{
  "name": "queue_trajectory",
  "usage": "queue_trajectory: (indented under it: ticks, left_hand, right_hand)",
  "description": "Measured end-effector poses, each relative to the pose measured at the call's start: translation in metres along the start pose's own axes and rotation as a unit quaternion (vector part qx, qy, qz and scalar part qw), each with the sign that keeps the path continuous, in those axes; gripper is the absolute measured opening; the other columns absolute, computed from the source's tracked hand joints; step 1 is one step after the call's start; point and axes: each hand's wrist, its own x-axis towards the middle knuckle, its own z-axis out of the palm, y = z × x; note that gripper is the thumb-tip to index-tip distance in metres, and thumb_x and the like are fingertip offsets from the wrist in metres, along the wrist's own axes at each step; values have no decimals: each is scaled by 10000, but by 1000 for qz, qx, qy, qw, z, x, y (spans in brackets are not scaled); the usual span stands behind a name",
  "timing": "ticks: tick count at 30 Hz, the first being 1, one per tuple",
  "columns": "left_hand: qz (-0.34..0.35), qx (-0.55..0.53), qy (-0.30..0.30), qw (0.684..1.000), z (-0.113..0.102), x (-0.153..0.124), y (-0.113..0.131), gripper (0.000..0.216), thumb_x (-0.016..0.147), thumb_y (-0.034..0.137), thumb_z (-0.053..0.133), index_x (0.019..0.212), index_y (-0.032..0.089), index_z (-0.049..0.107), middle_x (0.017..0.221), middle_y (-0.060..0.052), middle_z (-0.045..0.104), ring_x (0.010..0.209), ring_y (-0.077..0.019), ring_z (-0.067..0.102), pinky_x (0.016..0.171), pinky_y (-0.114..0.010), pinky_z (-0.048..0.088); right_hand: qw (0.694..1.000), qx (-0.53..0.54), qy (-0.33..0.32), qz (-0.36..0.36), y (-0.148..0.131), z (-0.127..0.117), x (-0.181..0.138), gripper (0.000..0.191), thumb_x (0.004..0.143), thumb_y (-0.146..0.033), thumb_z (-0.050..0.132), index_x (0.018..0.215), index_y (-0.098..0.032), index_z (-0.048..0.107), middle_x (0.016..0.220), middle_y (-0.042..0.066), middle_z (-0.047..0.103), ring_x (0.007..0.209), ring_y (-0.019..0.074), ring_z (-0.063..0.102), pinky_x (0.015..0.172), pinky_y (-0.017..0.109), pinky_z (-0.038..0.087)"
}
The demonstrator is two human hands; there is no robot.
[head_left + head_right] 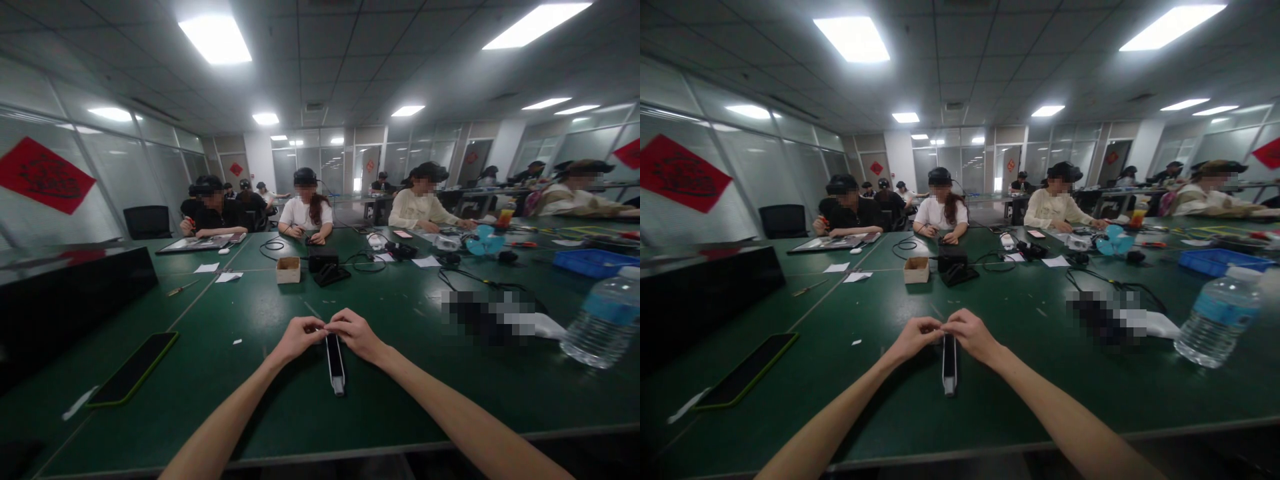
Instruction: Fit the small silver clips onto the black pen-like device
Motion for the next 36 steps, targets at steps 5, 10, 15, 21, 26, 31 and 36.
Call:
queue_trajectory:
  ticks: [5,10,15,21,26,31,36]
  left_hand:
    - [18,50,5,999,-6,3,-5,200,746,292,615,851,128,659,755,-17,647,649,-120,561,613,-217,433]
    - [11,141,42,989,-24,6,-20,152,718,252,598,813,145,649,731,-2,643,627,-114,550,592,-210,420]
    - [-6,189,9,982,-30,5,-24,140,693,234,602,795,155,655,735,2,648,643,-125,552,603,-220,414]
    - [-11,237,-29,971,-24,3,-14,203,763,334,573,837,187,692,822,-7,657,723,-144,550,648,-242,402]
    - [-26,206,-38,977,-22,3,-15,210,776,334,567,849,190,701,833,-5,676,754,-151,574,697,-253,415]
    - [-49,161,-50,984,-19,3,-14,199,764,308,581,858,174,693,809,-6,687,740,-150,604,718,-254,439]
    - [-47,150,-41,987,-17,4,-19,192,767,296,579,860,166,685,789,-9,692,729,-146,618,712,-246,448]
  right_hand:
    - [1000,-15,-1,7,-3,-4,3,172,879,-251,517,983,-198,643,921,62,596,864,166,555,744,303,493]
    - [997,-62,-27,23,7,-16,4,139,866,-231,521,889,-184,650,881,67,618,848,175,557,768,323,472]
    - [988,-73,-118,66,25,-31,-1,165,859,-253,504,885,-178,648,894,63,622,847,168,554,770,312,453]
    - [968,-68,-202,132,33,-40,-4,271,852,-392,490,870,-176,652,866,62,612,801,172,544,739,312,440]
    - [967,-52,-213,132,32,-36,-6,261,827,-419,516,867,-200,654,857,44,605,777,168,538,705,306,437]
    - [970,-29,-202,128,34,-29,-8,255,815,-428,535,861,-208,657,846,35,601,776,168,542,699,309,441]
    - [971,-34,-198,127,34,-28,-7,249,831,-416,523,847,-204,654,836,32,603,771,159,541,680,295,438]
